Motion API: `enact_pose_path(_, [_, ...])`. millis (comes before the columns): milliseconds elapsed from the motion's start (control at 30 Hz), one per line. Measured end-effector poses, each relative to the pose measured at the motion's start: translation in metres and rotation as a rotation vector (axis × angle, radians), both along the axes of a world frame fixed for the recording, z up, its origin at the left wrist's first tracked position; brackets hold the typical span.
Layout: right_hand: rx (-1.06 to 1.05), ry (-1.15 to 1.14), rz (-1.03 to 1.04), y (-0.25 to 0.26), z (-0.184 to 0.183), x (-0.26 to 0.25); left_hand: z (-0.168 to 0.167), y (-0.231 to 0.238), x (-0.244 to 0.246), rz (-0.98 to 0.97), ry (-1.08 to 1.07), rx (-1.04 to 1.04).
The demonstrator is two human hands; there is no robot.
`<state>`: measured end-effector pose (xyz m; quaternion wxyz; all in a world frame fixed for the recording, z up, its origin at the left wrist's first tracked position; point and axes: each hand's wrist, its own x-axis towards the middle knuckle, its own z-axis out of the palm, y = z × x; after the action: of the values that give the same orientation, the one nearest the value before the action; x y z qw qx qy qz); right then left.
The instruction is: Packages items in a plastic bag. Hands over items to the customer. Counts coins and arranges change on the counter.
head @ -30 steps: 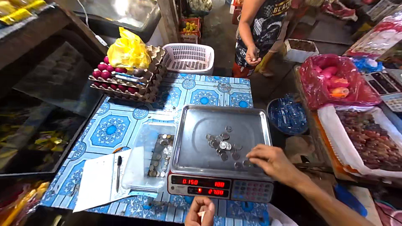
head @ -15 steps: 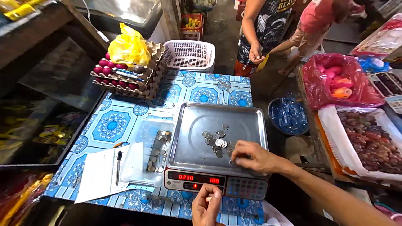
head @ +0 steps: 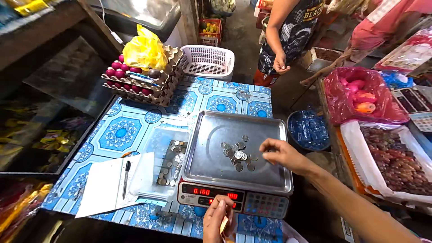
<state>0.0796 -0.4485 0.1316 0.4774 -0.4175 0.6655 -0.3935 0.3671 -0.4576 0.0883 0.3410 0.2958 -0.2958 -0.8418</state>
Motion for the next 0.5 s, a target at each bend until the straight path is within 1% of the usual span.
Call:
enact_pose_path(67, [-0.033,0.356,0.197,-0.009,-0.004,0.000,0.000,-0.001,-0.001,0.004,-0.012,0.000])
enact_pose_path(100, [-0.045,0.486,0.264,-0.013,-0.006,0.001,0.000,-0.001,-0.002,0.000,-0.013,-0.001])
enact_pose_path(133, [-0.035,0.567,0.315,-0.016,-0.008,0.003,0.000,-0.001,-0.002,-0.005,-0.016,-0.003])
enact_pose_path(200, [-0.004,0.599,0.376,-0.019,-0.008,0.003,0.001,0.000,-0.002,-0.013,-0.017,0.003])
enact_pose_path(233, [-0.006,0.564,0.359,-0.019,-0.008,0.000,0.001,0.001,-0.002,-0.016,-0.015,0.010])
enact_pose_path(267, [-0.031,0.472,0.288,-0.017,-0.010,-0.001,0.001,0.002,-0.002,-0.021,-0.016,0.015])
enact_pose_path(300, [-0.055,0.302,0.156,-0.015,-0.012,-0.001,0.001,0.003,-0.001,-0.024,-0.015,0.019])
enact_pose_path(367, [-0.011,-0.205,-0.142,-0.018,-0.008,0.001,0.001,0.004,0.001,-0.023,-0.014,0.025])
enact_pose_path(400, [0.024,-0.393,-0.233,-0.022,-0.003,0.000,0.000,0.005,0.001,-0.020,-0.022,0.023])
enact_pose_path(433, [0.048,-0.481,-0.270,-0.027,0.001,-0.003,0.000,0.005,0.002,-0.019,-0.036,0.019])
enact_pose_path(467, [0.057,-0.477,-0.260,-0.034,0.005,-0.004,0.000,0.005,0.003,-0.016,-0.045,0.021])
enact_pose_path(500, [0.047,-0.383,-0.223,-0.041,0.005,-0.005,0.000,0.005,0.004,-0.014,-0.053,0.025])
